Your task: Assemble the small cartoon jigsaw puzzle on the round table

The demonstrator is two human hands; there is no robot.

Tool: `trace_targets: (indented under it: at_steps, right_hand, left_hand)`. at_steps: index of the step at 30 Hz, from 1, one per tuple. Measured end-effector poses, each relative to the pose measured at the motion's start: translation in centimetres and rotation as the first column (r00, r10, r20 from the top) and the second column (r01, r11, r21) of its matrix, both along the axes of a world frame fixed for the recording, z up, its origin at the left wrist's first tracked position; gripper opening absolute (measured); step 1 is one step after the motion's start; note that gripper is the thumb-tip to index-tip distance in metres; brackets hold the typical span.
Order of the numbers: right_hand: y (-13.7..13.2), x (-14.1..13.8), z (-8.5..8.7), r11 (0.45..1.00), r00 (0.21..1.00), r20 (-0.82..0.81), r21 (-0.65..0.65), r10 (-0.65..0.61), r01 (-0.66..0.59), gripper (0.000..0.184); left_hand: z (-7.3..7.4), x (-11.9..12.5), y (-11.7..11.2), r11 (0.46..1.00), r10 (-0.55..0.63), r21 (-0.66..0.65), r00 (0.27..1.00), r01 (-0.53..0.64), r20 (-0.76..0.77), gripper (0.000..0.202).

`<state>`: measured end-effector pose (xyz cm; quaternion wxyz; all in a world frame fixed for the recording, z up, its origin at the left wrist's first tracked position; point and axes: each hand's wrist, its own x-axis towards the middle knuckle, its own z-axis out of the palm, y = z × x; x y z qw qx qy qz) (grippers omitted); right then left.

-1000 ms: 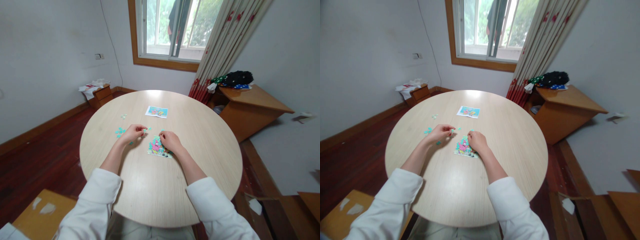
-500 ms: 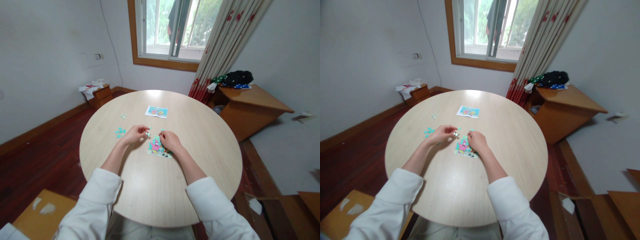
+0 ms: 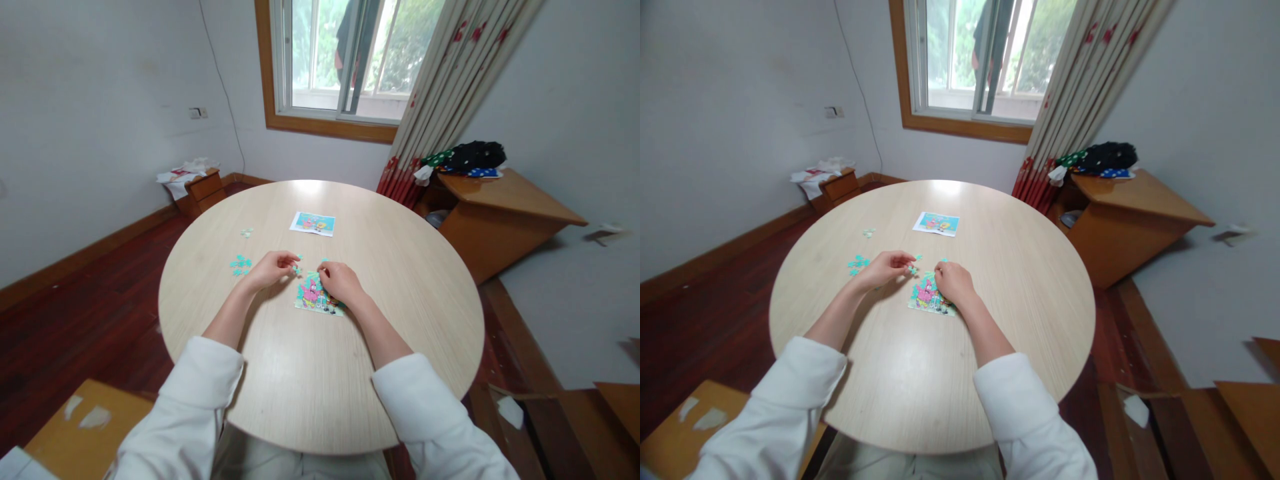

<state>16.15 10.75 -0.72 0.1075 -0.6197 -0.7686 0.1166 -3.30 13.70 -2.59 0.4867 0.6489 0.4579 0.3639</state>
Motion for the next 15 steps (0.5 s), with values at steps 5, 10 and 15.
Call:
trace_targets:
  at_steps: [5, 10, 15]
  right_hand:
    - [0.07, 0.06, -0.20, 1.000, 1.000, 0.002, 0.012, 0.003, -0.003, 0.030]
    - [0.03, 0.02, -0.11, 1.000, 1.000, 0.012, -0.008, -0.003, 0.003, 0.030]
    - [0.01, -0.04, -0.01, 1.000, 1.000, 0.010, -0.004, 0.000, 0.000, 0.031]
  left_hand:
    - [-0.14, 0.08, 0.04, 0.999, 0.036, 0.009, 0.999, -0.036, -0.018, 0.025]
    - [0.11, 0.26, -0.10, 0.999, 0.043, 0.015, 0.997, -0.042, -0.071, 0.023]
    - [0.45, 0.37, -0.26, 0.999, 0.041, 0.017, 0.996, -0.040, -0.079, 0.018]
